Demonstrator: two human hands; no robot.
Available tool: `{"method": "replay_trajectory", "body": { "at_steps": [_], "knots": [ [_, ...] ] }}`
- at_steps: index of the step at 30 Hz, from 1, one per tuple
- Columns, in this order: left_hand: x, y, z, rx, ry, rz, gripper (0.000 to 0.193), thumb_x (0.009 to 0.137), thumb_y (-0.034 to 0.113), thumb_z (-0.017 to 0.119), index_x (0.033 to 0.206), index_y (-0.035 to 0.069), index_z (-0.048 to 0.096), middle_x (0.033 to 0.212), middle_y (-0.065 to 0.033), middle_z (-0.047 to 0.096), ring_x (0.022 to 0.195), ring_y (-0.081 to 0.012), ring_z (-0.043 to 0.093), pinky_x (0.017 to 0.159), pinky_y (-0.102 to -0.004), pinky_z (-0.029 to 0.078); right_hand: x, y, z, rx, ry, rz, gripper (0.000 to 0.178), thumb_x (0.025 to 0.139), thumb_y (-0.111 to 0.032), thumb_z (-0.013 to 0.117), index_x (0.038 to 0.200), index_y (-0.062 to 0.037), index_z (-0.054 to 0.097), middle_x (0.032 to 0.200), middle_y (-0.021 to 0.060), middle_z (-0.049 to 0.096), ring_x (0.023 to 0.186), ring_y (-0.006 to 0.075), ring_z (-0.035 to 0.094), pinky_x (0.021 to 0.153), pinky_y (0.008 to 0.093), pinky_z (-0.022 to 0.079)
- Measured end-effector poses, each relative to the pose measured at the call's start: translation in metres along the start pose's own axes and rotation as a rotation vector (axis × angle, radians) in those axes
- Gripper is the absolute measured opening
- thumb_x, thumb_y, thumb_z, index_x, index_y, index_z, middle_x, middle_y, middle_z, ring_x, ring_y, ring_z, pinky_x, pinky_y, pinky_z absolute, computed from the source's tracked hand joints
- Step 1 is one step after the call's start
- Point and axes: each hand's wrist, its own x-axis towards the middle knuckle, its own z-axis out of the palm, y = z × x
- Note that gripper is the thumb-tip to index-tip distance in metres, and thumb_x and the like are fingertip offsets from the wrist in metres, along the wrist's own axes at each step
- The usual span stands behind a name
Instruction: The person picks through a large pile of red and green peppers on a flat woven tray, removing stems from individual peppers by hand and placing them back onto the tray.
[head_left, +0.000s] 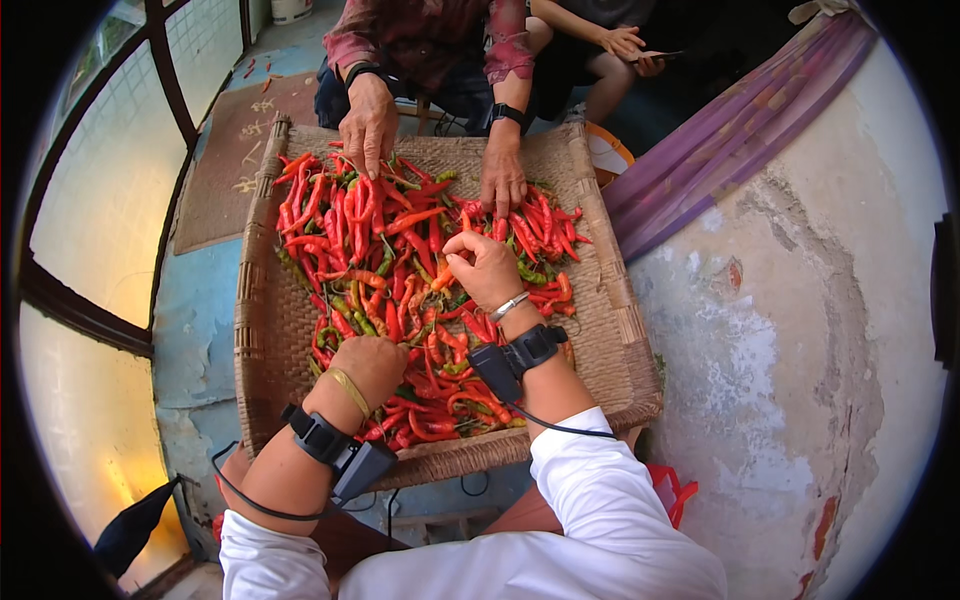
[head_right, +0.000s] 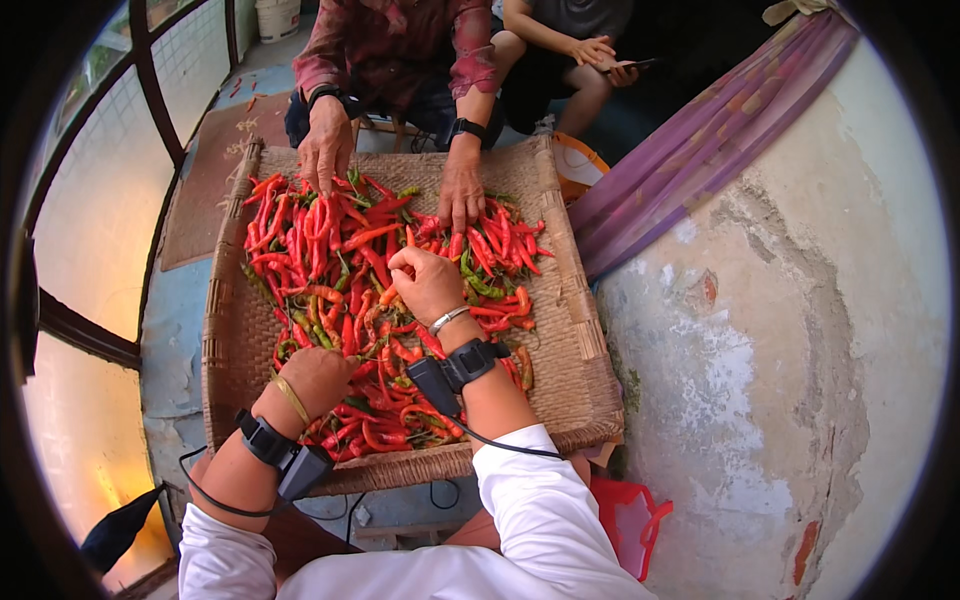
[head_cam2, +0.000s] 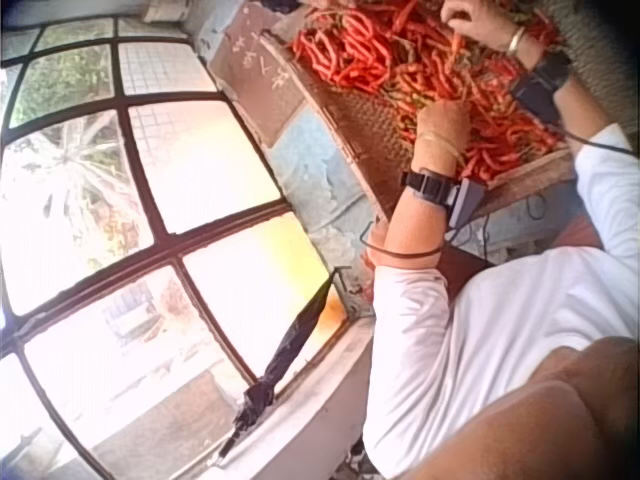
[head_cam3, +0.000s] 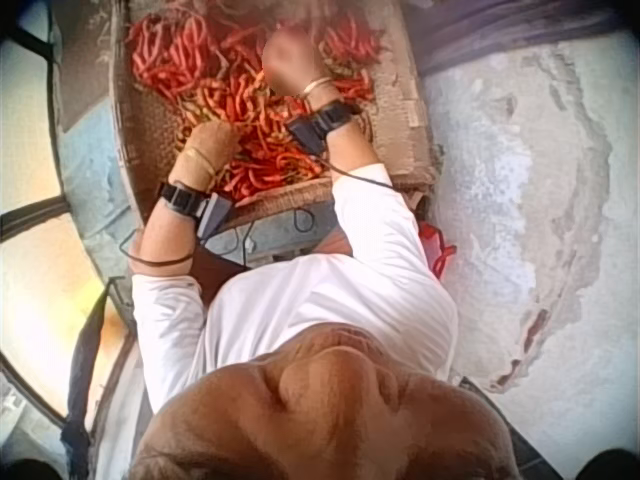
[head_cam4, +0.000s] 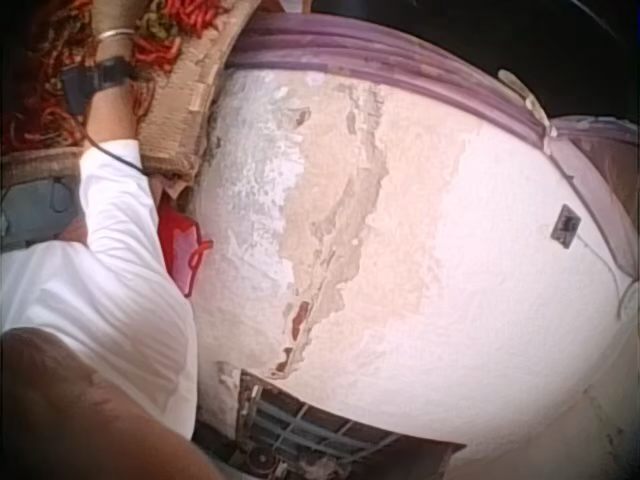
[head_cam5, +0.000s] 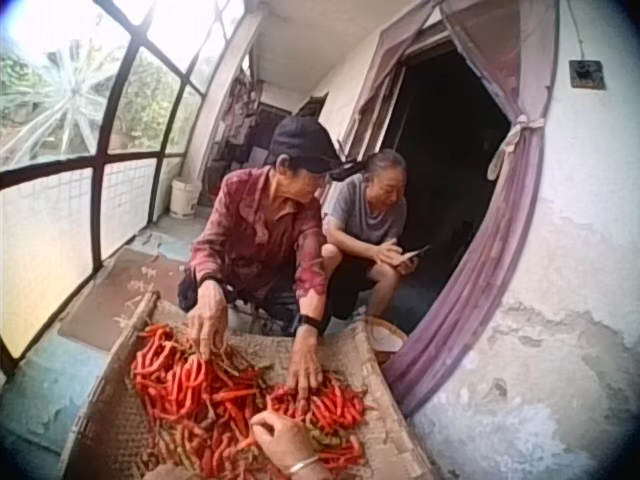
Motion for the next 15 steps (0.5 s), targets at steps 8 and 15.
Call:
{"method": "replay_trajectory", "body": {
  "at_steps": [8, 15],
  "knots": [
    [0.006, 0.004, -0.022, -0.148, 0.578, -0.185, 0.027, 0.070, 0.030, 0.064, 0.079, 0.006, 0.056, 0.073, -0.0088, 0.056, 0.072, -0.0256, 0.058, 0.059, -0.0375, 0.047, -0.007, -0.027, 0.000, 0.732, -0.508, 0.270, 0.020, 0.080, -0.004, 0.052, 0.100, -0.0015, 0.055, 0.069, -0.0010, 0.054, 0.052, 0.0055, 0.054, 0.045, 0.0175, 0.043],
    [0.006, 0.002, -0.015, -0.179, 0.477, -0.173, 0.022, 0.072, 0.025, 0.061, 0.075, 0.005, 0.052, 0.069, -0.0105, 0.057, 0.064, -0.0283, 0.058, 0.056, -0.0396, 0.046, -0.006, -0.007, 0.004, 0.789, -0.536, 0.335, 0.015, 0.082, -0.005, 0.052, 0.096, -0.0015, 0.057, 0.066, 0.0011, 0.057, 0.051, 0.0049, 0.054, 0.042, 0.0161, 0.043]
  ]
}}
